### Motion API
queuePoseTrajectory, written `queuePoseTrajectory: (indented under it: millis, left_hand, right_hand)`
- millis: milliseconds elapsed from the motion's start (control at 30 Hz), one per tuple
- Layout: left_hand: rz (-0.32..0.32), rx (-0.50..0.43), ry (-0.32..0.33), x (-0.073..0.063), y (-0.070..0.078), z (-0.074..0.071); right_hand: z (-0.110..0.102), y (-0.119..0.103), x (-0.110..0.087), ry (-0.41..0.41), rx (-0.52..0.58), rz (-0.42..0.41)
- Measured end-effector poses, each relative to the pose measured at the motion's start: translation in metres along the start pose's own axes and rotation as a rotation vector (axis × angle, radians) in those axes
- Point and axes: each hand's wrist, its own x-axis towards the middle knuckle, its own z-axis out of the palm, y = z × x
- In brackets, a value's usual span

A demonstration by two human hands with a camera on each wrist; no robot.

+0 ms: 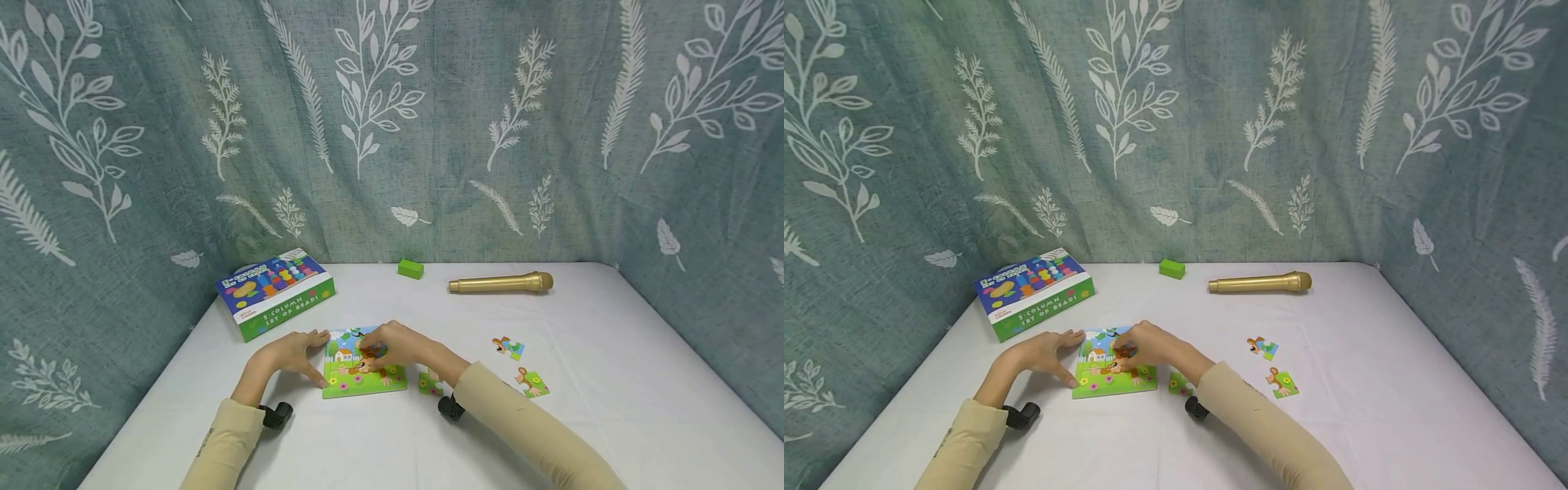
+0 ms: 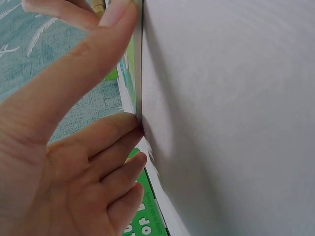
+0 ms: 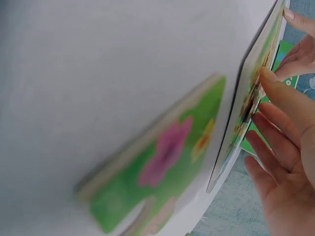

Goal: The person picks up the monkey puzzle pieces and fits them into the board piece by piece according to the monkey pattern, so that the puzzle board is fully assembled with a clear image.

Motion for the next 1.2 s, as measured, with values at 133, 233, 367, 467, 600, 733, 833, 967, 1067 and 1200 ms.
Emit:
queuePoseTrajectory:
  millis: [133,233,367,467,600,733,833,967,1067,1200]
  left_hand:
    - [0.002,0.001,-0.003,0.0,0.0,0.0]
    - [0.004,0.002,-0.004,0.0,-0.001,0.001]
    - [0.001,-0.002,-0.006,0.0,-0.001,0.001]
    - [0.0,-0.002,-0.008,0.0,-0.001,0.001]
    - [0.004,0.0,-0.01,0.0,-0.001,0.0]
    - [0.003,0.001,-0.011,-0.001,0.0,0.0]
    - [0.002,0.004,-0.013,-0.001,0.001,0.0]
    - [0.004,0.007,-0.014,-0.002,0.002,-0.001]
    - [0.002,0.008,-0.014,-0.001,0.002,-0.001]
    - [-0.002,0.003,-0.015,-0.001,0.001,-0.001]
  right_hand:
    - [0.002,0.002,0.001,0.014,-0.009,-0.009]
    - [0.003,0.001,0.001,0.026,-0.012,-0.016]
    - [0.004,0.0,0.003,0.03,-0.02,-0.022]
    - [0.004,-0.003,0.003,0.031,-0.032,-0.019]
    - [0.003,-0.007,0.003,0.028,-0.037,-0.001]
    - [0.002,-0.008,0.003,0.023,-0.041,0.013]
    - [0.003,-0.008,0.003,0.023,-0.047,0.016]
    - [0.003,-0.007,0.005,0.015,-0.06,0.018]
    - [0.003,-0.004,0.006,0.004,-0.066,0.019]
    - [0.003,0.0,0.005,-0.012,-0.06,0.015]
